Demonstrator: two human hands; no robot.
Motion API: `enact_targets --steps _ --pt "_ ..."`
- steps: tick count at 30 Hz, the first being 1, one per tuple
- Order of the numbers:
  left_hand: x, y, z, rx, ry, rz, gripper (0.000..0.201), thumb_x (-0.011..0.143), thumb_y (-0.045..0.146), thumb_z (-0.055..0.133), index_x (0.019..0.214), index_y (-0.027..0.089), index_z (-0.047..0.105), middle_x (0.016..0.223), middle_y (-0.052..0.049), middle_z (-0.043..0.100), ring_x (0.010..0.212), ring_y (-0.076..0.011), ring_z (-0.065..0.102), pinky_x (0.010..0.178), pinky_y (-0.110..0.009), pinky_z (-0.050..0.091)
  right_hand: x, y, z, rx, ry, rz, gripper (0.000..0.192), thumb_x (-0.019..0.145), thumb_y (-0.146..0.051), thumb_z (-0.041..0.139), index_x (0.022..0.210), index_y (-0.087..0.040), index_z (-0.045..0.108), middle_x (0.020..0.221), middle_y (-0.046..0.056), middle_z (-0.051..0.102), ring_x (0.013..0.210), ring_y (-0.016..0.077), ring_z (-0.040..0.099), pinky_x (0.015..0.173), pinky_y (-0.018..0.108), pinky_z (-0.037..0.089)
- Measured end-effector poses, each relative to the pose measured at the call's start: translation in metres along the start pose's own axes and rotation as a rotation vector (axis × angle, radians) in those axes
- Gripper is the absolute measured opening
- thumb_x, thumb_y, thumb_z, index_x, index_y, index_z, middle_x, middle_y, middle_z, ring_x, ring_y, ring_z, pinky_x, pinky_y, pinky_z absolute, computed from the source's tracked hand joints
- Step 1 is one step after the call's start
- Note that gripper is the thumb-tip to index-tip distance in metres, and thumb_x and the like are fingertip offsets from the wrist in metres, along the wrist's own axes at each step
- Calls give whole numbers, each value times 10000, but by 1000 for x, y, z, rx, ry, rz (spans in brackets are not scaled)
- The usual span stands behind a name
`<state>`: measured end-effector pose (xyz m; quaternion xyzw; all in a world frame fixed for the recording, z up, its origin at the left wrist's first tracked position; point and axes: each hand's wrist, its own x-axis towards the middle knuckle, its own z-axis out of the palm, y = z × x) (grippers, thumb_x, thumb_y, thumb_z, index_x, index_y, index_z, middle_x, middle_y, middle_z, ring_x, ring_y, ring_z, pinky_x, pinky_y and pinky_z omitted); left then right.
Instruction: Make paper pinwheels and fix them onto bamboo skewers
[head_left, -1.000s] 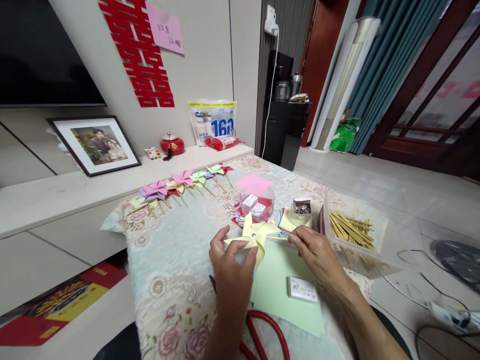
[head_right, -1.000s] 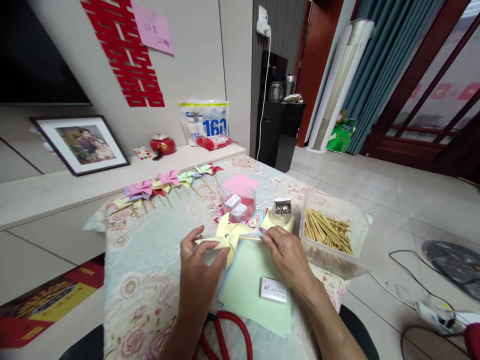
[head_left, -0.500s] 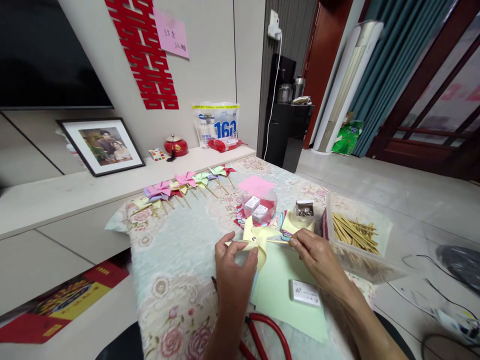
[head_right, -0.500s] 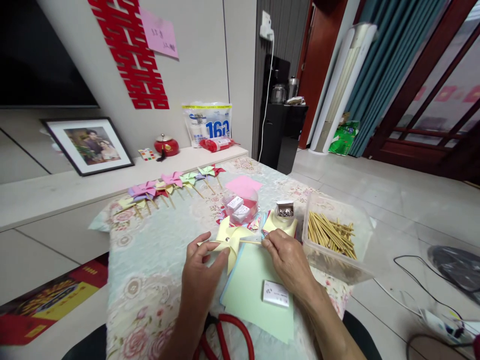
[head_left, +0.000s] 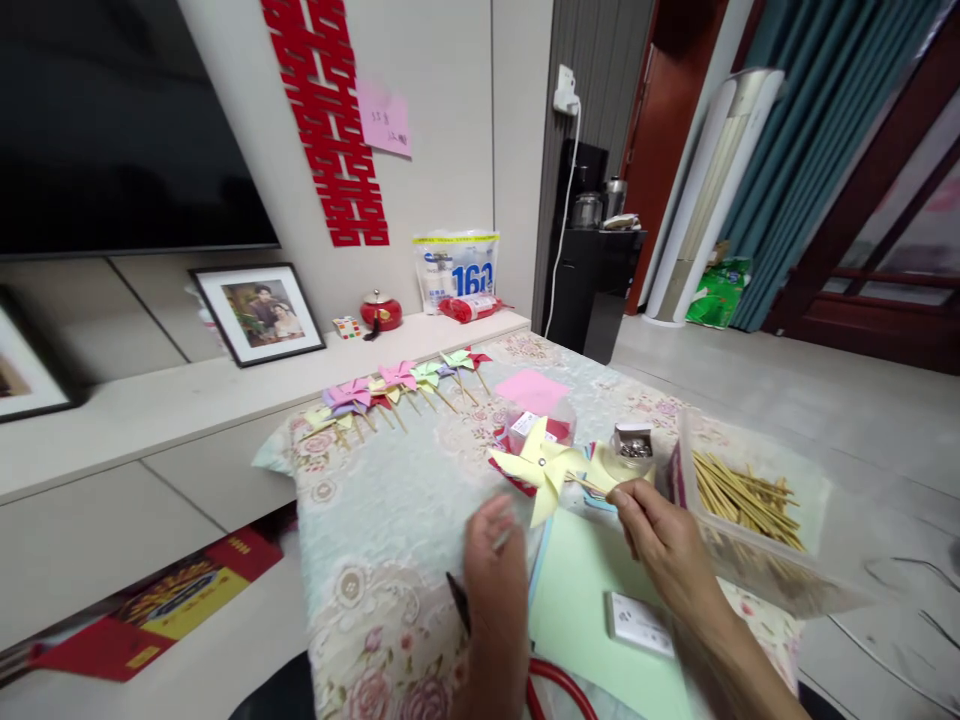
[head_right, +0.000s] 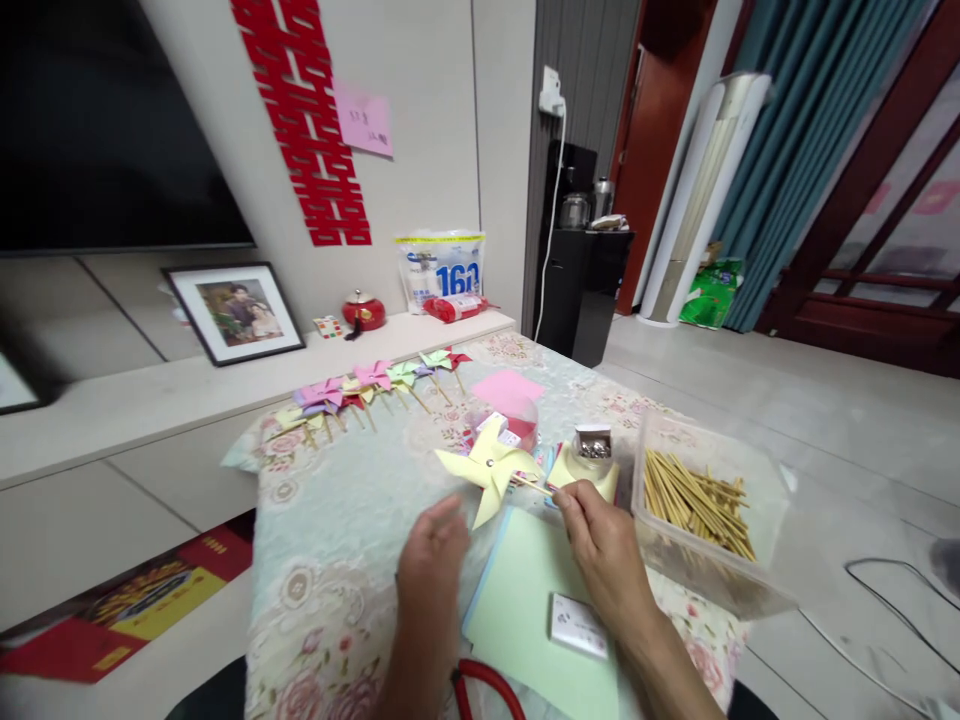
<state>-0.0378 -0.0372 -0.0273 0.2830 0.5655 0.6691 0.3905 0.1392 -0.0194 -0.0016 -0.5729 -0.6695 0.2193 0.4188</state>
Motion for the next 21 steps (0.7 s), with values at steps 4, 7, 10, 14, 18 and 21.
enact_targets --steps 4,7,10,14,18,21 --pt "-10 -3 10 -133 -302 -218 392 601 351 842 926 145 765 838 -85 737 719 -197 652 682 -288 509 -8 -8 12 105 -82 34 407 968 -561 397 758 -232 514 520 -60 427 456 133 429 472 239 355" --pt "-15 3 12 -223 -409 -186 372 620 407 845 875 144 780 801 -79 733 735 -186 632 735 -290 499 -14 -10 21 153 -164 24 401 965 -568 405 776 -233 516 540 -56 437 470 133 439 472 235 364" --pt "-15 8 11 -275 -440 -140 341 664 456 816 790 141 779 698 -50 688 692 -166 578 710 -280 478 -18 -9 29 195 -236 21 403 972 -571 392 798 -232 526 555 -55 441 476 132 443 473 231 367" --pt "-12 6 11 -318 -405 -153 346 689 468 804 696 130 731 674 -35 644 652 -135 520 641 -244 430 -21 -10 37 249 -294 45 419 987 -563 372 775 -230 510 581 -47 477 500 129 469 507 227 384" --pt "-6 0 11 -400 -418 -216 368 720 480 781 656 137 662 547 13 535 551 -106 453 572 -231 389 -20 -15 43 266 -381 27 418 990 -541 385 765 -219 526 638 -27 538 572 137 517 581 234 414" --pt "0 -3 9 -411 -348 -203 363 697 457 809 690 119 674 581 10 548 569 -96 443 573 -220 373 -16 -19 46 232 -393 9 385 963 -528 445 783 -208 561 676 -17 548 629 150 525 603 241 417"
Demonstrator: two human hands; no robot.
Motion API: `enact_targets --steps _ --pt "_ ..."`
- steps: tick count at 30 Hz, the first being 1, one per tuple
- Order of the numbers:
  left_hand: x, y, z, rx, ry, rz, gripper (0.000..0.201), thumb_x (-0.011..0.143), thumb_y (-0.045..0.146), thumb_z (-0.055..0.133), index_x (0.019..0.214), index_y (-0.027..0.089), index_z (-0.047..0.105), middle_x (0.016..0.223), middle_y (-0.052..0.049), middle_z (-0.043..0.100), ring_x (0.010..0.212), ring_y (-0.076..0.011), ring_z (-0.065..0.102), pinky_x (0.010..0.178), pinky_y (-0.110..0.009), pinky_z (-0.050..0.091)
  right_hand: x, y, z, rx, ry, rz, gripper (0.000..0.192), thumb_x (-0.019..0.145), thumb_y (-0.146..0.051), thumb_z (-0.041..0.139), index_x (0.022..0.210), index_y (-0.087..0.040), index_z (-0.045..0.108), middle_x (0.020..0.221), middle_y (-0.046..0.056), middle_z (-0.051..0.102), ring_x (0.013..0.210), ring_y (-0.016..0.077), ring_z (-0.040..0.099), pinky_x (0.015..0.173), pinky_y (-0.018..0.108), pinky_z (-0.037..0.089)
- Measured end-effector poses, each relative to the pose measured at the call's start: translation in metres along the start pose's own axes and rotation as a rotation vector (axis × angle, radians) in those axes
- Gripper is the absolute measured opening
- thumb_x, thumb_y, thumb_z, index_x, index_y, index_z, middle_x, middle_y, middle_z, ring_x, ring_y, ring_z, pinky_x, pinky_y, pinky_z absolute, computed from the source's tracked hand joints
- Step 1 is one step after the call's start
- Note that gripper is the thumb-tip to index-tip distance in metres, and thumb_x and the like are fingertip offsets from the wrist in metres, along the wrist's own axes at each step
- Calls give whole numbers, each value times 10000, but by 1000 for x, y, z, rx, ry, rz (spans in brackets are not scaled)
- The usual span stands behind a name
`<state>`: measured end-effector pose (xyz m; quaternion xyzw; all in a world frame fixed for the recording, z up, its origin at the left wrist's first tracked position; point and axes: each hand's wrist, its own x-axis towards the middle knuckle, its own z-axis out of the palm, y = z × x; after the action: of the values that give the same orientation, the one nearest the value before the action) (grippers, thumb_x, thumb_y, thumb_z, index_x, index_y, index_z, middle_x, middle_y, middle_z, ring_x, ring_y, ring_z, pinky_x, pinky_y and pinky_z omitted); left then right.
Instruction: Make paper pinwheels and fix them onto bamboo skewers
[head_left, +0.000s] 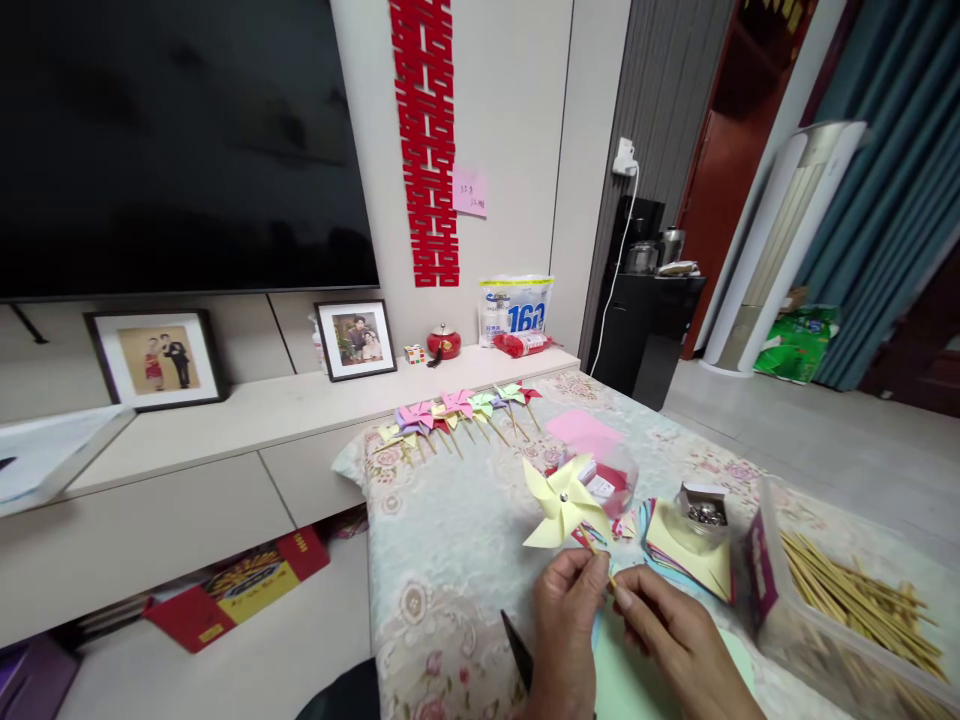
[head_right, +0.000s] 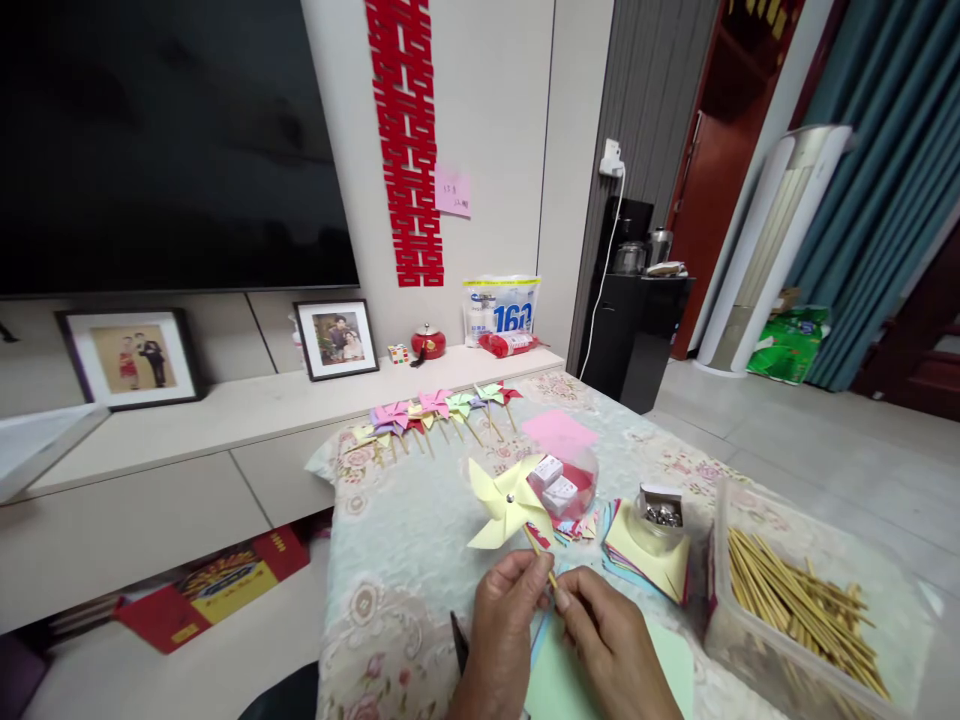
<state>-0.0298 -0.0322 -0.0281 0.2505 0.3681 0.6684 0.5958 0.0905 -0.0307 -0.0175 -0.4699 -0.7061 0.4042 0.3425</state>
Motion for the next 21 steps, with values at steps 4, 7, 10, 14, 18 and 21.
enact_targets --steps 4,7,10,14,18,21 --pt "6 2 -4 -35 40 13 395 660 478 830 703 111 690 598 -10 582 587 -111 487 590 -233 397 8 -8 2 -30 -20 14 384 941 -514 464 760 -197 585 638 -20 530 592 151 500 573 250 401" --pt "8 7 -6 -52 88 59 428 686 525 791 794 115 728 701 -60 661 656 -157 578 610 -250 434 18 -22 2 -26 -6 9 386 920 -512 483 720 -197 579 605 -23 525 569 152 498 550 253 390" --pt "11 11 -10 -33 180 84 434 737 521 735 914 126 747 819 -95 713 731 -186 617 629 -259 453 39 -47 2 11 25 0 342 903 -477 526 713 -198 580 615 -22 553 588 153 522 559 247 404" --pt "22 9 -15 56 285 67 342 772 394 685 974 123 739 880 -91 735 710 -172 600 620 -263 436 94 -85 10 51 42 -27 261 874 -356 583 678 -185 574 586 -33 565 562 130 538 542 229 404" --pt "31 4 -18 98 291 70 301 765 345 659 951 119 728 850 -86 738 716 -185 602 630 -277 431 172 -107 33 32 80 75 160 891 -220 572 745 -162 602 614 -27 584 586 124 604 523 209 439" --pt "33 5 -17 56 286 71 255 729 298 667 906 127 734 817 -81 735 709 -182 599 636 -275 430 228 -104 53 -44 89 165 167 955 -265 578 957 -116 654 838 38 676 710 148 660 628 273 542"
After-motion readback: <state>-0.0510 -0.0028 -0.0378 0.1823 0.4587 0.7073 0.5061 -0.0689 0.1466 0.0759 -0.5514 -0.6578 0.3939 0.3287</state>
